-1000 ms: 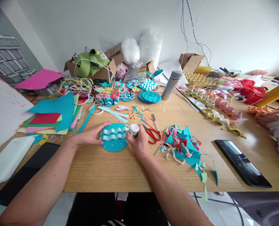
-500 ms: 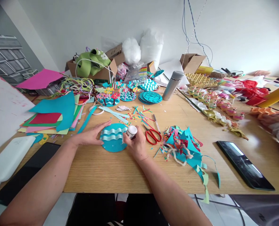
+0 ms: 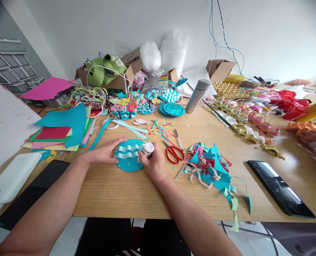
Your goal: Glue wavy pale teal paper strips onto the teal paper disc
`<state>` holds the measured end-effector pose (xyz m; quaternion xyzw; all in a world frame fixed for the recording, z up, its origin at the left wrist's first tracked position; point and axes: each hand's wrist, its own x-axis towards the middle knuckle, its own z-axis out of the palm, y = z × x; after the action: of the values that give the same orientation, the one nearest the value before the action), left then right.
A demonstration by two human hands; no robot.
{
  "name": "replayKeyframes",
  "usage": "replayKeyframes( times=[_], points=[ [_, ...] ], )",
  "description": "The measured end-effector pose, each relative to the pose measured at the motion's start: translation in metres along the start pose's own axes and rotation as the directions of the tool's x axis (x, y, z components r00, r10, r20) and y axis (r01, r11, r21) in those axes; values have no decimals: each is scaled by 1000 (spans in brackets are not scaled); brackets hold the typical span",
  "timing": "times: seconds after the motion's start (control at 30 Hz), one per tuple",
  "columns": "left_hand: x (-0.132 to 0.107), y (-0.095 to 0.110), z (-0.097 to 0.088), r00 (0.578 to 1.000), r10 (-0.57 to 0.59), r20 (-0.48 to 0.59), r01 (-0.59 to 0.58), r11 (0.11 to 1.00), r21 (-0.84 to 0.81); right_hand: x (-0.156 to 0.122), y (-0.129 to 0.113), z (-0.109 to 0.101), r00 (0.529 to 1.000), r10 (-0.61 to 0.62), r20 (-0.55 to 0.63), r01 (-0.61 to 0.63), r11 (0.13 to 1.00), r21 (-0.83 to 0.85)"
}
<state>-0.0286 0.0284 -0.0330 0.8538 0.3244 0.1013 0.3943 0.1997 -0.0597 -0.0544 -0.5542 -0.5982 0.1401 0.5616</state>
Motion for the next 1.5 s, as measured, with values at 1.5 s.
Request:
replayKeyframes(
  times=[1.5],
  points=[
    [8,0,-7,773,-339,-537,405,914,7,34,18,-24,835,498,236,-470,421,776]
  ],
)
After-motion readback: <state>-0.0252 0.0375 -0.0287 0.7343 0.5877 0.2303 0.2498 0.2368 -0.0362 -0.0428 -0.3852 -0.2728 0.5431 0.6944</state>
